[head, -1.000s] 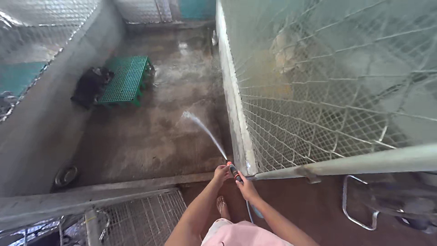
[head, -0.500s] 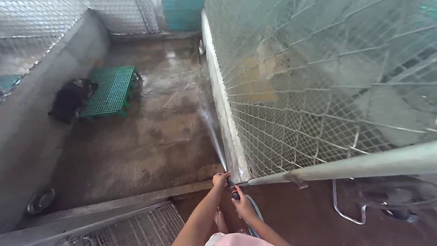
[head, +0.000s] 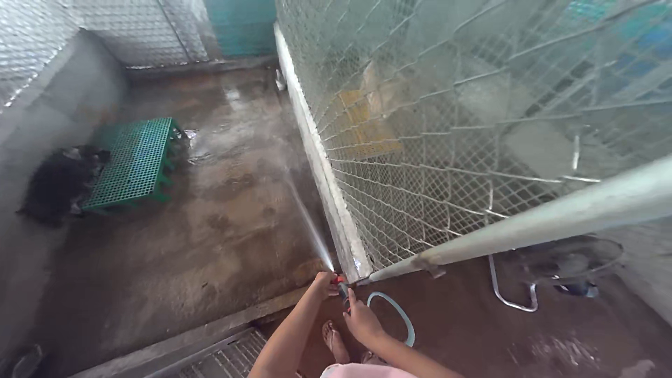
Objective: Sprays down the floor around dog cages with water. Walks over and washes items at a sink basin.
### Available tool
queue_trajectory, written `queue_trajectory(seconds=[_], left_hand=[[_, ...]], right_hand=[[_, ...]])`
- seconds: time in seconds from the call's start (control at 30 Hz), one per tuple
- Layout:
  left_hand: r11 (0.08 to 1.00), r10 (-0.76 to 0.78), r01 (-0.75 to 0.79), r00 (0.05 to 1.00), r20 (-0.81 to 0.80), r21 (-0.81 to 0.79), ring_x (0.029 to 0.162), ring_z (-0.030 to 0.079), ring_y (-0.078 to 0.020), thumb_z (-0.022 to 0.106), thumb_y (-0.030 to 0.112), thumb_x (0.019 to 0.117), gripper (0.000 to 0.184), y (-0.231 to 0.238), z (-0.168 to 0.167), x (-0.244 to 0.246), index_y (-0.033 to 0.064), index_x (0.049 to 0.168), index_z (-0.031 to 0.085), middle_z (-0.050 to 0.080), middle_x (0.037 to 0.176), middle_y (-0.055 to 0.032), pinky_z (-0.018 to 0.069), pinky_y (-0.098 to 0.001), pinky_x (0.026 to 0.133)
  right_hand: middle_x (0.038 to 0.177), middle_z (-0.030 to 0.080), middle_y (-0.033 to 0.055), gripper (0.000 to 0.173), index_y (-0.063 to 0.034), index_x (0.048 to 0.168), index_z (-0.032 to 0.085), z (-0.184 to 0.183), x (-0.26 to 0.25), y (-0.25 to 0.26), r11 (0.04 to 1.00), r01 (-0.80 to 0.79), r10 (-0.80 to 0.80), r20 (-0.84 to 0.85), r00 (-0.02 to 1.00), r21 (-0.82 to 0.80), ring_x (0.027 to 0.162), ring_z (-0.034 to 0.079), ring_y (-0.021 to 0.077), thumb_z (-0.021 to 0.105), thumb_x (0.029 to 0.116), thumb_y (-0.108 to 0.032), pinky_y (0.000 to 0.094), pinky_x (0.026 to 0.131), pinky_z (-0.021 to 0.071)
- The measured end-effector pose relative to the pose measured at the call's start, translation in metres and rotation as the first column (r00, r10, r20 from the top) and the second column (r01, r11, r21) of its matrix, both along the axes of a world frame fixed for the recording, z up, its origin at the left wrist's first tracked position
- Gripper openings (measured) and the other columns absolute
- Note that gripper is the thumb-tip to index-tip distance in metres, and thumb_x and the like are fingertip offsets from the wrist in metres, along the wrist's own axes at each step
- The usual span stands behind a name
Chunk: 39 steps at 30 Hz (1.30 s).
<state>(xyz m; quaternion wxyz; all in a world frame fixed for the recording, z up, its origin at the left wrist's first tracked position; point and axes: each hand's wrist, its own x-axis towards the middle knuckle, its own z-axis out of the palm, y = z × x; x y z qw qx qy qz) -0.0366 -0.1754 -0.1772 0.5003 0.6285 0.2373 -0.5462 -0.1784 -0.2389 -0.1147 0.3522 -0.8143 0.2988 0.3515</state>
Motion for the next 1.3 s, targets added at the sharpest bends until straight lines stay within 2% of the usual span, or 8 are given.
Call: queue_trajectory(seconds=[0.3, 0.43, 0.57, 0.9, 0.97, 1.07, 1.2, 1.3], left_hand=[[0.923, 0.248, -0.261, 0.965, -0.082, -0.281, 0.05, 0.057, -0.0117, 0.051, 0.032, 0.1064, 0.032, -0.026, 0.005, 0.011, 0.0098, 0.083, 0.051, 0.057, 0.063, -0.0027, 0.0522, -0.0266, 0.049], [0.956, 0.2, -0.212, 0.977, -0.078, -0.203, 0.067, 0.063, -0.0233, 0.049, 0.05, 0.1049, 0.047, -0.029, 0.017, 0.021, 0.0033, 0.106, 0.055, 0.062, 0.08, -0.0119, 0.0549, -0.0396, 0.061], [0.916, 0.372, -0.367, 0.928, 0.0, -0.161, 0.049, 0.049, -0.0121, 0.066, 0.027, 0.1003, 0.028, -0.037, 0.005, 0.011, 0.0071, 0.086, 0.052, 0.05, 0.063, -0.0026, 0.0487, -0.0272, 0.05], [0.812, 0.272, -0.346, 0.937, -0.22, -0.471, 0.046, 0.053, -0.009, 0.039, 0.011, 0.1027, 0.031, -0.028, 0.009, -0.017, 0.0144, 0.073, 0.048, 0.051, 0.054, 0.0021, 0.052, -0.0255, 0.05], [0.804, 0.225, -0.253, 0.967, -0.118, -0.538, 0.057, 0.062, -0.0116, 0.037, 0.02, 0.1074, 0.029, -0.029, 0.012, -0.035, 0.0141, 0.084, 0.054, 0.062, 0.066, -0.0007, 0.0564, -0.0286, 0.058], [0.851, -0.088, 0.114, 0.993, 0.074, -0.513, 0.129, 0.054, -0.0286, 0.023, 0.046, 0.1106, 0.054, -0.01, 0.001, -0.058, 0.017, 0.155, 0.034, 0.054, 0.144, -0.0133, 0.0463, -0.0547, 0.101], [0.989, 0.149, -0.144, 0.975, 0.166, -0.043, 0.144, 0.04, -0.043, 0.047, 0.047, 0.1072, 0.066, 0.045, -0.026, -0.111, 0.0118, 0.16, 0.029, 0.04, 0.157, -0.0245, 0.0328, -0.0657, 0.112], [0.876, 0.403, -0.44, 0.893, 0.2, 0.199, 0.141, 0.042, -0.0439, 0.048, 0.042, 0.1084, 0.06, 0.084, -0.064, -0.189, 0.0061, 0.155, 0.037, 0.042, 0.154, -0.0272, 0.0359, -0.064, 0.11]], right_hand=[[0.131, 0.064, 0.0263, 0.073, -0.0052, 0.165, 0.017, 0.016, 0.025, -0.017, 0.99, 0.096, -0.109, 0.139, 0.984, 0.1, 0.124, 0.063, 0.0397, 0.055, 0.1063, -0.027, 0.0541, 0.109, 0.0471], [0.139, 0.06, 0.0252, 0.069, -0.0089, 0.165, 0.018, 0.015, 0.024, -0.015, 0.997, 0.048, -0.044, 0.065, 0.997, -0.067, 0.122, 0.064, 0.0404, 0.051, 0.1074, -0.027, 0.055, 0.104, 0.0514], [0.132, 0.064, 0.0244, 0.069, -0.0057, 0.164, 0.02, 0.017, 0.02, -0.014, 1.0, 0.008, -0.006, 0.082, 0.997, -0.018, 0.121, 0.065, 0.0389, 0.052, 0.1072, -0.028, 0.0537, 0.104, 0.0509], [0.131, 0.063, 0.0273, 0.071, -0.0033, 0.162, 0.026, 0.022, -0.018, -0.042, 0.971, 0.133, -0.173, 0.2, 0.965, 0.198, 0.117, 0.066, 0.0379, 0.061, 0.1045, -0.026, 0.0518, 0.104, 0.0499], [0.135, 0.062, 0.0274, 0.069, -0.0026, 0.161, 0.029, 0.024, -0.032, -0.056, 0.97, 0.129, -0.173, 0.211, 0.962, 0.207, 0.12, 0.064, 0.0379, 0.061, 0.1044, -0.025, 0.052, 0.106, 0.0487], [0.135, 0.062, 0.0271, 0.067, -0.0056, 0.161, 0.031, 0.025, -0.065, -0.09, 0.983, 0.069, -0.094, 0.144, 0.985, 0.172, 0.12, 0.064, 0.0392, 0.061, 0.1046, -0.026, 0.0548, 0.105, 0.0487], [0.14, 0.058, 0.0296, 0.067, -0.0053, 0.16, 0.033, 0.02, -0.139, -0.148, 0.997, -0.041, 0.042, -0.008, 0.999, 0.065, 0.129, 0.058, 0.0435, 0.064, 0.1032, -0.022, 0.0573, 0.111, 0.0436], [0.139, 0.059, 0.031, 0.067, -0.0014, 0.159, 0.034, 0.001, -0.202, -0.205, 0.987, -0.146, 0.139, -0.101, 0.985, -0.068, 0.129, 0.059, 0.0457, 0.064, 0.103, -0.022, 0.0581, 0.111, 0.0435]])
